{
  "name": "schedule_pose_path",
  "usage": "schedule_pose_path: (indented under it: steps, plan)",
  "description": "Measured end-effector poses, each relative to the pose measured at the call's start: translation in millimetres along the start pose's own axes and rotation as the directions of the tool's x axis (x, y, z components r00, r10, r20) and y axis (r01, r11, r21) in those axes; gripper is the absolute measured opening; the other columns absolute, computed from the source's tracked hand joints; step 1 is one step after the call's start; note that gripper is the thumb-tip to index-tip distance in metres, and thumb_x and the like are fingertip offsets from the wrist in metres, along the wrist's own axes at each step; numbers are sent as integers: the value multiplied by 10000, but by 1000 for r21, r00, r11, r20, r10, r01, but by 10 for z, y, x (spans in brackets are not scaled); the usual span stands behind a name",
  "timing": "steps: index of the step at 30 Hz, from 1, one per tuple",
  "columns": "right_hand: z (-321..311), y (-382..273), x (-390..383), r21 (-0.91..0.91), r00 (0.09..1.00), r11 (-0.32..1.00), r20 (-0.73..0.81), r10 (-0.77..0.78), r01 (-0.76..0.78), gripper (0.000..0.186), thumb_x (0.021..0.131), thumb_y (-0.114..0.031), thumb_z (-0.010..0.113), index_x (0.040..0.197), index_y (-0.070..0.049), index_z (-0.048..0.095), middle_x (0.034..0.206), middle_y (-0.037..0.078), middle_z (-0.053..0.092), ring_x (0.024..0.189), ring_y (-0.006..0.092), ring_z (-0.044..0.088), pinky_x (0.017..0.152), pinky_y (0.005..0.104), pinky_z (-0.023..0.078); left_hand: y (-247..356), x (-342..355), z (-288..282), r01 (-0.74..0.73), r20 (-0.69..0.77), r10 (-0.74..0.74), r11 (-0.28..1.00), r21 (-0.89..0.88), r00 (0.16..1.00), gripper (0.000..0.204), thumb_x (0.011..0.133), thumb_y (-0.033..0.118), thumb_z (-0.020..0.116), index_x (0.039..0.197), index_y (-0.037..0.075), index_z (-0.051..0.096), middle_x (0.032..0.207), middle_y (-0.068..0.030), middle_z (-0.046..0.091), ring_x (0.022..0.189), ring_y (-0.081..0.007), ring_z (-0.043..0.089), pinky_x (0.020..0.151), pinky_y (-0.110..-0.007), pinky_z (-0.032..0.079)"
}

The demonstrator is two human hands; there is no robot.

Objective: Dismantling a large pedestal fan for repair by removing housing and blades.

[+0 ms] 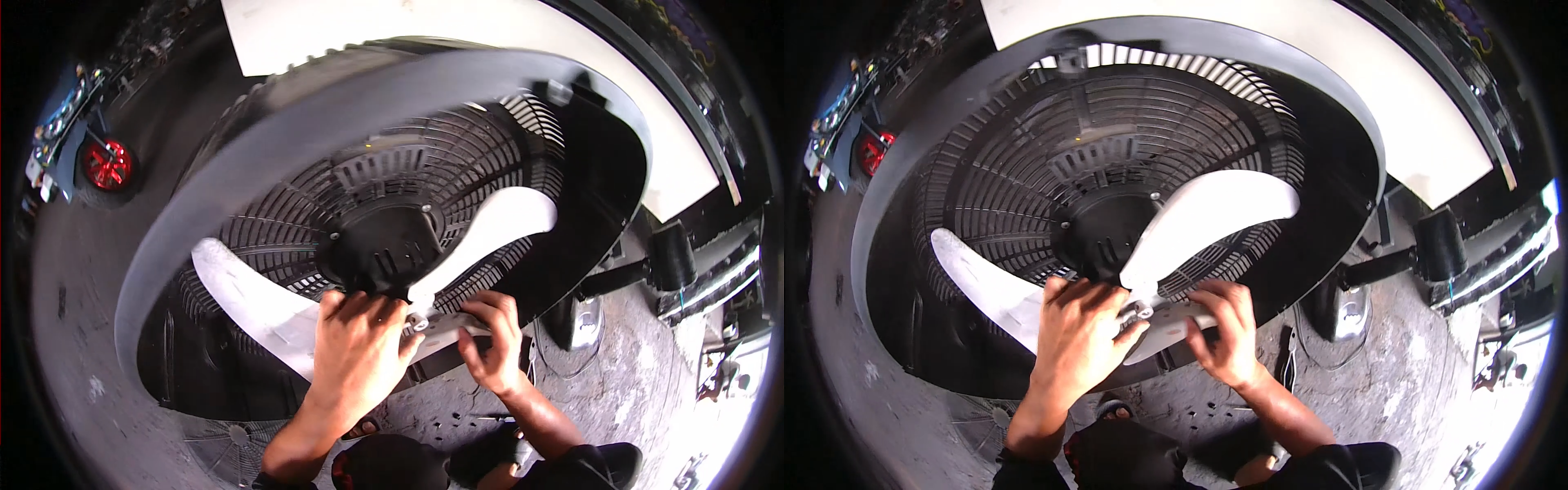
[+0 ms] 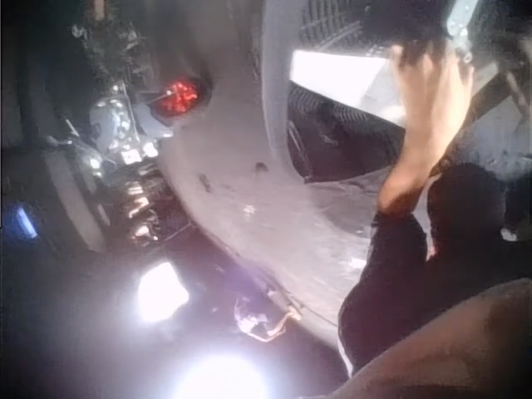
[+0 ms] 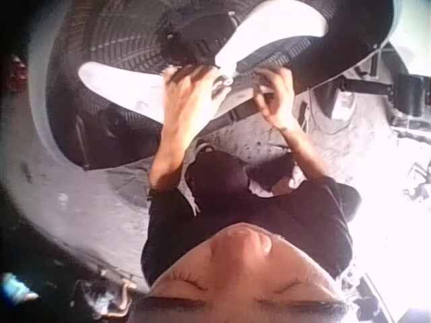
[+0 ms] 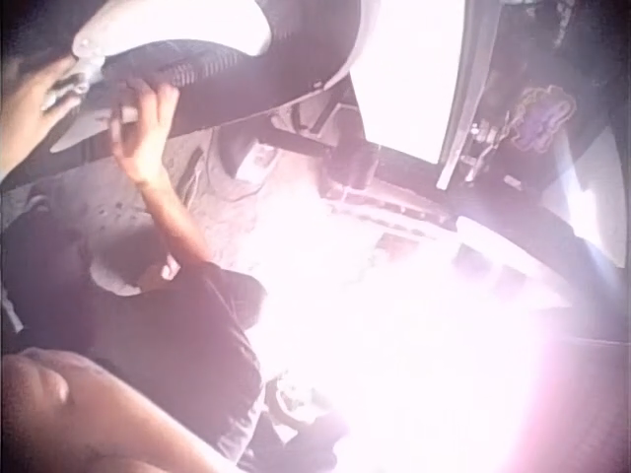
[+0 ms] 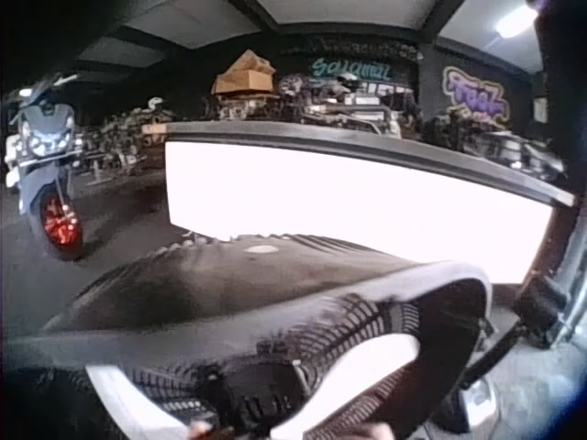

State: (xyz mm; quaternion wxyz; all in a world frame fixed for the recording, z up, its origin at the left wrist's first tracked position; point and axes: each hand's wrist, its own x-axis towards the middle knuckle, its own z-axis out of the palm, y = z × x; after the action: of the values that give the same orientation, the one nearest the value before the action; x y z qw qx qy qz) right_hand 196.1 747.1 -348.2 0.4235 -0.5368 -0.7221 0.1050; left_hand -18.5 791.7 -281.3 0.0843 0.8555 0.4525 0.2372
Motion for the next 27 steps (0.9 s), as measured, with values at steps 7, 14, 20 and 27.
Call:
schedule_pose_path:
  steps: [7, 14, 20, 27]
  plan:
    - [-5, 885, -1250, -78, 928, 937, 191, -321, 340, 343, 631, -94, 754, 898, -70, 539, 861, 95, 531, 738, 263, 521, 658, 390, 441, 48, -56, 94, 72, -32, -71, 997, 27, 997, 326, 703, 318, 775, 853, 63, 638, 785, -55, 648, 747, -244, 608, 819, -385, 350]
    - [-304, 1403, -2756, -513, 203, 826, 857, 474, 234, 364, 814, -334, 609, 1107, -120, 584, 1013, 137, 641, 946, 295, 643, 779, 452, 500, 35, -203, 226, 144, -114, -150, 988, -58, 982, 371, 714, 317, 801, 885, 29, 640, 798, -111, 677, 734, -281, 633, 833, -386, 382]
    - [-369, 1626, -2943, -576, 14, 816, 817, 576, 47, 387, 832, -260, 580, 1197, -130, 568, 1035, 180, 639, 963, 333, 651, 782, 485, 508, 0, -276, 315, 198, -98, -234, 937, -287, 967, 367, 721, 233, 813, 895, -22, 615, 809, -144, 675, 735, -281, 657, 703, -364, 491]
    - [-380, 994, -1837, -70, 408, 880, 867, 286, -470, 355, 894, -267, 576, 1177, -63, 510, 1047, 183, 644, 973, 384, 624, 824, 440, 500, -32, -334, 320, 313, 27, -331, 860, -404, 943, 506, 703, 308, 827, 984, -40, 590, 901, -162, 666, 862, -276, 652, 807, -372, 472]
